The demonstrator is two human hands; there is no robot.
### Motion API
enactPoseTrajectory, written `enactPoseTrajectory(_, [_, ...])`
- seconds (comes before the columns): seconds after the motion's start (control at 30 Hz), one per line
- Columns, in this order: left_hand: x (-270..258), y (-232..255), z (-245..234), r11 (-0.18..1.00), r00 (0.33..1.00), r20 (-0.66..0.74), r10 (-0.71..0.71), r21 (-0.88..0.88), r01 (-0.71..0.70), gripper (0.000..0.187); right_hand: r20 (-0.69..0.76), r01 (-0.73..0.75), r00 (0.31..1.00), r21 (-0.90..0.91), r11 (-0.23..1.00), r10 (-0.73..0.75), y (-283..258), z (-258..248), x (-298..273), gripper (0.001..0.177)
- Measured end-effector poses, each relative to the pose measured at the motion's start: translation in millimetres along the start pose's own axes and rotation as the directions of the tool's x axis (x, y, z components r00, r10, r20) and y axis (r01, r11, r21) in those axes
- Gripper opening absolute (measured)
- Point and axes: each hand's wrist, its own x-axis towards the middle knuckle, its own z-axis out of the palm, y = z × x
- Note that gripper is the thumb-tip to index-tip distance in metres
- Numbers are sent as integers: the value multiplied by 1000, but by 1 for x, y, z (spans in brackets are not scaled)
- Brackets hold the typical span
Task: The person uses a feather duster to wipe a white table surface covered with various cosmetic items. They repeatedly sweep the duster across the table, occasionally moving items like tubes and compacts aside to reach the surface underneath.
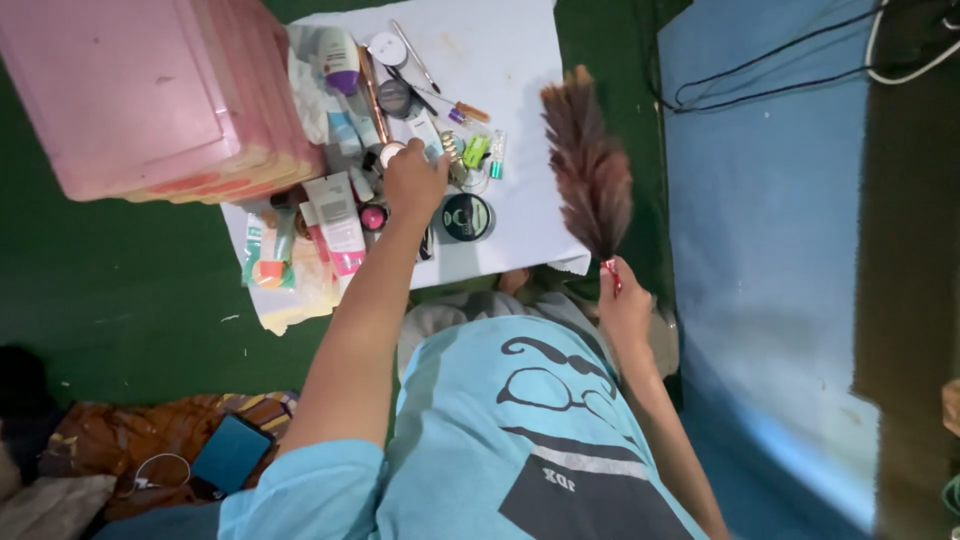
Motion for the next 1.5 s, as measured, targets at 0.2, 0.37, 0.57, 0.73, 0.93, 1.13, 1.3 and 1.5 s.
enactPoseTrajectory(0.2, [11,22,4,841,853,300,-427,-215,497,34,69,55,996,-6,998,-55,14,-18,-20,36])
enactPoseTrajectory(0.37, [-27,17,-31,836,895,154,-418,-319,446,34,37,67,997,155,986,-73,17,-13,-16,34])
enactPoseTrajectory(0.57, [-91,-37,-75,857,898,127,-421,-269,440,30,-18,224,970,452,863,-242,-3,31,23,32])
enactPoseTrajectory(0.73, [-114,-64,-73,913,930,80,-359,-178,367,29,43,415,905,121,902,-423,-88,30,75,34])
enactPoseTrajectory(0.93, [-137,-53,-100,873,912,29,-409,-280,400,32,74,325,945,-165,931,-317,-137,45,130,29])
enactPoseTrajectory(1.13, [-175,-58,-90,832,888,-45,-458,-374,410,27,152,434,895,-87,897,-419,-120,54,159,31])
enactPoseTrajectory(1.3, [-202,-49,-68,767,852,-43,-522,-460,447,25,201,499,853,-46,865,-481,-99,50,174,38])
enactPoseTrajectory(1.5, [-217,-17,-41,705,827,116,-550,-466,534,28,206,391,866,289,874,-456,-85,25,150,31])
